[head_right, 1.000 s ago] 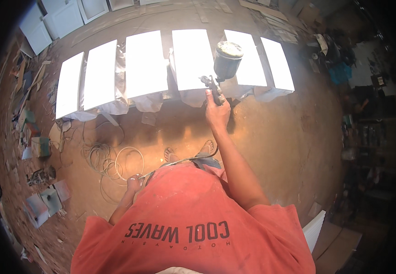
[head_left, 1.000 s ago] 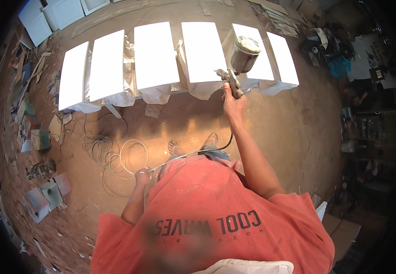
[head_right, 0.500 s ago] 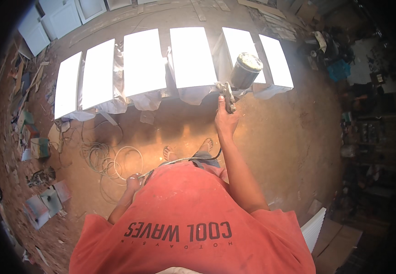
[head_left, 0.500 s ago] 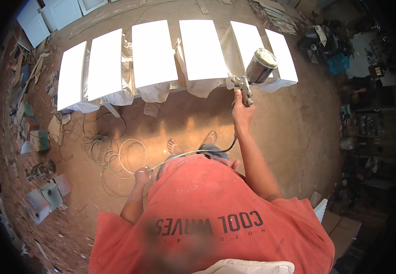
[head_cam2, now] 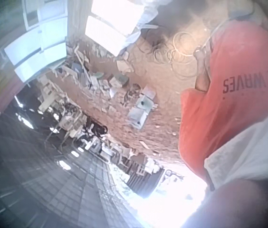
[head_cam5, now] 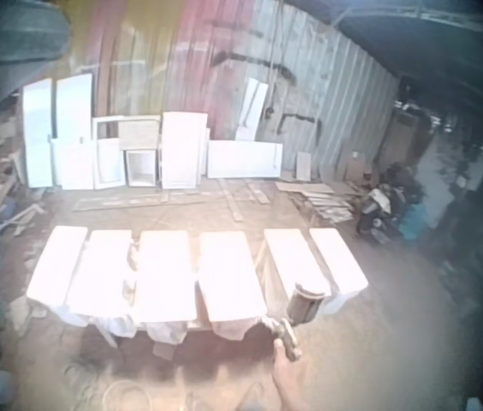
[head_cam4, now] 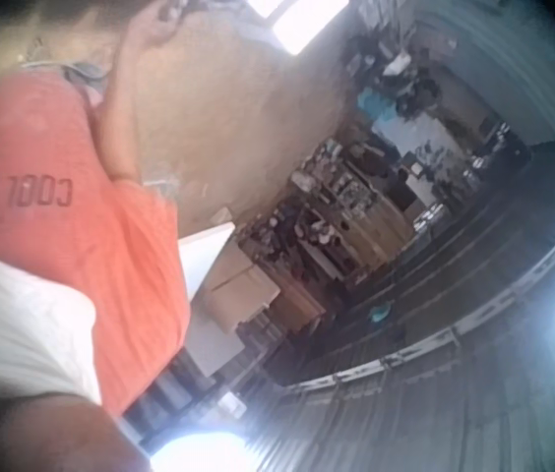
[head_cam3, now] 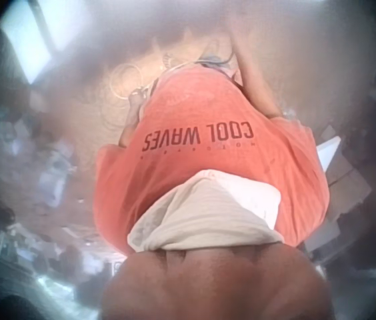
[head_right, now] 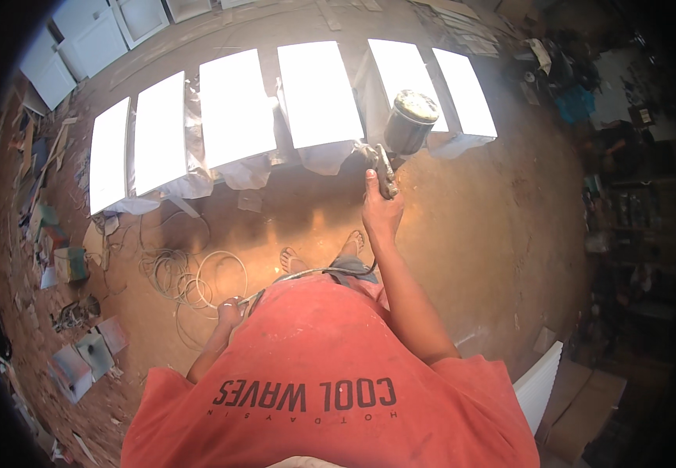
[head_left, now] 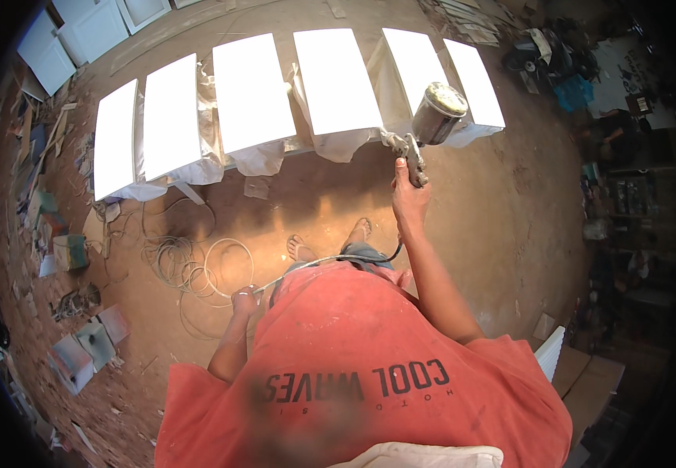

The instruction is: The person uses a spray gun to apply white paint to several furniture panels and a large slatted piece. The person then pauses to clean the nozzle with a cloth.

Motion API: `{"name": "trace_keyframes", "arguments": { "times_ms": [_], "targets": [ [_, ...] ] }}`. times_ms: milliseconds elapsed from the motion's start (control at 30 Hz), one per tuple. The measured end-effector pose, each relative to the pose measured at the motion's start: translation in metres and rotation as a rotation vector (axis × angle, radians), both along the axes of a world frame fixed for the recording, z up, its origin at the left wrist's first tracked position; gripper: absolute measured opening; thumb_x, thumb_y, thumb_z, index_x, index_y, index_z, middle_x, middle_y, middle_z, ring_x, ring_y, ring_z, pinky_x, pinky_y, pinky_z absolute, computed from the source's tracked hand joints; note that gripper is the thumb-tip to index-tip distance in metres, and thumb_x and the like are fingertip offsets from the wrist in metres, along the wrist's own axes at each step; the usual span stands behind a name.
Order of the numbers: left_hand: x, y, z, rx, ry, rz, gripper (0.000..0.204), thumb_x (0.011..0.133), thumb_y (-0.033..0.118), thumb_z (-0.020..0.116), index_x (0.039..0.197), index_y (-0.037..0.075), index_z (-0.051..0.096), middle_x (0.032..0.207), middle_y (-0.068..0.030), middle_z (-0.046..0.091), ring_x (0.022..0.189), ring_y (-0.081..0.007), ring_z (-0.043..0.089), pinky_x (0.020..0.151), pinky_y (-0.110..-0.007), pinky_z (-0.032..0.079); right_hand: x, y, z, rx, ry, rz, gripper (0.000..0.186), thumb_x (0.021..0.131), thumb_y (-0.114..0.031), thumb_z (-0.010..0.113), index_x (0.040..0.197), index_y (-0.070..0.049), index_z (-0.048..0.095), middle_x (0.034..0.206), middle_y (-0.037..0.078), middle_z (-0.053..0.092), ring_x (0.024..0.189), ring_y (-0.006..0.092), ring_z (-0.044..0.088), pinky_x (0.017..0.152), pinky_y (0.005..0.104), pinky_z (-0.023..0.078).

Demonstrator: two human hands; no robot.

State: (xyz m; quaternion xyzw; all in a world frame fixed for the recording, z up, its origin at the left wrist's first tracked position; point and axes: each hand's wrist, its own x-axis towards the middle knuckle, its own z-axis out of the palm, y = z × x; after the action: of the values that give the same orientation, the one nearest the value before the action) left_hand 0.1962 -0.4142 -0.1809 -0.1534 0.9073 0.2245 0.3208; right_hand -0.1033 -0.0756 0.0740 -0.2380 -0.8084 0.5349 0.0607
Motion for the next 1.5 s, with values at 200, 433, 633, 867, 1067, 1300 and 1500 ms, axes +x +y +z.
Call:
{"name": "trace_keyframes", "arguments": {
  "times_ms": [200,433,633,867,1067,1300,1500],
  "targets": [
    [0.001,0.000,-0.003,0.001,0.079,-0.029,0.022,0.091,0.033,0.065,0.101,0.017,0.075,0.092,-0.0134,0.073,0.089,-0.0344,0.070,0.080,-0.045,0.053,0.008,0.022,0.010,0.050,0.014,-0.111,0.049,0.094,-0.047,0.068,0.080,0.000,0.065,0.067,0.004,0.060,0.064,0.0158,0.056,0.062,0.0358,0.044],
    [-0.004,0.001,0.008,0.007,-0.007,-0.050,0.021,0.091,0.030,0.064,0.105,0.018,0.074,0.099,-0.0091,0.075,0.094,-0.0314,0.071,0.085,-0.045,0.052,0.030,-0.003,0.006,-0.066,-0.027,0.055,0.046,0.093,-0.047,0.070,0.089,-0.001,0.069,0.068,0.001,0.058,0.066,0.0119,0.053,0.062,0.0319,0.043],
    [-0.002,0.002,0.013,-0.024,-0.055,-0.066,0.020,0.091,0.030,0.063,0.104,0.019,0.075,0.098,-0.0103,0.074,0.093,-0.0316,0.071,0.085,-0.045,0.052,0.039,-0.011,-0.001,-0.220,-0.040,0.232,0.044,0.092,-0.045,0.073,0.096,-0.002,0.070,0.068,-0.001,0.056,0.064,0.0103,0.051,0.060,0.0297,0.042],
    [0.001,0.024,0.024,-0.034,-0.033,-0.034,0.024,0.093,0.034,0.061,0.105,0.018,0.074,0.098,-0.0125,0.074,0.095,-0.0339,0.070,0.085,-0.046,0.052,0.027,0.036,0.002,-0.102,-0.091,0.024,0.048,0.092,-0.048,0.071,0.092,-0.001,0.066,0.070,0.003,0.059,0.066,0.0142,0.055,0.064,0.0327,0.045],
    [0.013,0.047,0.034,-0.089,-0.057,-0.049,0.027,0.094,0.038,0.060,0.107,0.019,0.074,0.098,-0.0129,0.073,0.096,-0.0344,0.069,0.088,-0.047,0.050,0.030,0.076,-0.009,-0.046,-0.060,-0.091,0.049,0.093,-0.049,0.069,0.094,0.000,0.066,0.072,0.005,0.061,0.070,0.0184,0.058,0.070,0.0367,0.047],
    [0.018,0.070,0.056,-0.092,-0.095,-0.017,0.028,0.094,0.039,0.060,0.106,0.019,0.075,0.098,-0.0122,0.074,0.096,-0.0341,0.069,0.087,-0.046,0.051,0.052,0.060,-0.020,-0.162,-0.089,0.166,0.048,0.092,-0.051,0.069,0.094,-0.003,0.067,0.068,0.006,0.057,0.065,0.0183,0.052,0.065,0.0366,0.044],
    [0.033,0.090,0.073,-0.078,-0.104,0.062,0.026,0.093,0.038,0.060,0.104,0.019,0.075,0.098,-0.0122,0.074,0.096,-0.0337,0.069,0.086,-0.045,0.051,0.069,0.054,-0.031,-0.264,-0.012,0.393,0.049,0.091,-0.054,0.069,0.096,-0.005,0.069,0.065,0.005,0.056,0.064,0.0179,0.053,0.063,0.0356,0.044]
  ]
}}
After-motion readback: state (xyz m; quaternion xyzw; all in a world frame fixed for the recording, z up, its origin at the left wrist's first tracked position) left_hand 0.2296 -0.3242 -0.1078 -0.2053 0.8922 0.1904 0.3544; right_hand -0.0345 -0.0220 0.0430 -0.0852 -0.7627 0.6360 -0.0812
